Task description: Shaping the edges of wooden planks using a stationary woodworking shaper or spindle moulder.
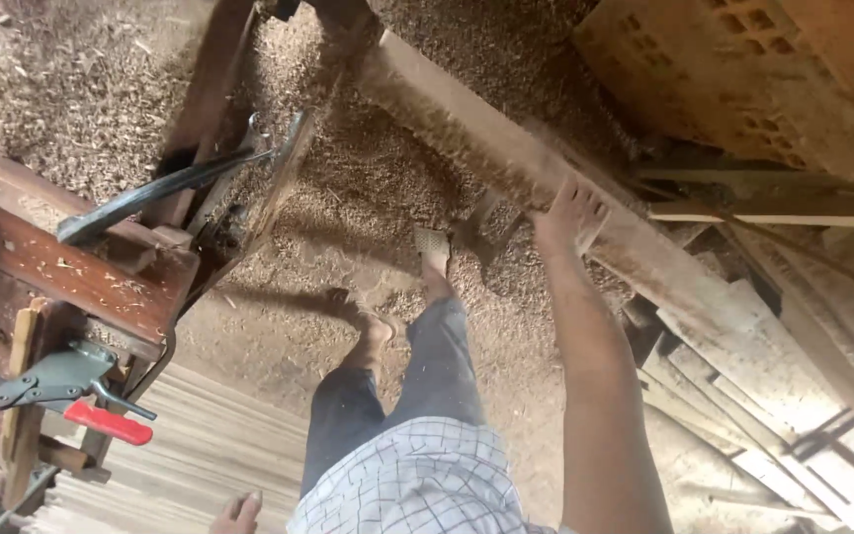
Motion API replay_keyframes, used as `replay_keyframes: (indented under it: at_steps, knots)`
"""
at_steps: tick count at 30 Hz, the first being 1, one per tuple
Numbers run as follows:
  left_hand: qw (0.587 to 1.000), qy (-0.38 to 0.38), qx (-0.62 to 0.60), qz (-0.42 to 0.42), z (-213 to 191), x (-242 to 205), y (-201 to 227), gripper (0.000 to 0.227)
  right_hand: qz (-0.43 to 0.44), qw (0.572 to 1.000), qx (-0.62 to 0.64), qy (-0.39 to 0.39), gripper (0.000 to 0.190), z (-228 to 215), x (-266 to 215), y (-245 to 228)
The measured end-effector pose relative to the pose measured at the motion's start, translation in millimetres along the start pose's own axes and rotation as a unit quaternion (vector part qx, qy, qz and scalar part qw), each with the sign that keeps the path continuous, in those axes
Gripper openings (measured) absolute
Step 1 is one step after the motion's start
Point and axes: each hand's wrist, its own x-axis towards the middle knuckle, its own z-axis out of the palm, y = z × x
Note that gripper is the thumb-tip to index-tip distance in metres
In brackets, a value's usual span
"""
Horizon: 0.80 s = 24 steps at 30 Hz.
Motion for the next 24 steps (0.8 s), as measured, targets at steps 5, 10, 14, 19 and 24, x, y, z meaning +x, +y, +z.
replay_keyframes:
  at_steps: [5,10,14,19,24]
  knots:
    - [0.961,-0.034,0.191,0.198,47.6,5.8,17.7,0.050,-0.074,0.997,0.002,0.039,0.050,95.0,-15.5,63.1]
    - [0.990,-0.066,0.018,0.121,54.5,-46.7,90.3,0.055,-0.135,0.967,0.093,0.194,0.064,197.2,31.8,136.0]
    - [0.979,-0.131,-0.098,0.124,70.7,-34.6,89.6,0.061,-0.042,0.996,0.076,0.019,0.047,87.1,-7.1,113.2]
    - [0.972,-0.091,-0.096,0.196,75.9,-15.2,85.4,0.059,-0.157,0.987,-0.029,0.019,0.042,51.2,-34.2,116.4]
    - [0.971,-0.038,-0.133,0.195,93.8,-37.5,89.2,0.051,-0.292,0.931,0.193,0.105,0.052,35.8,-139.2,100.1]
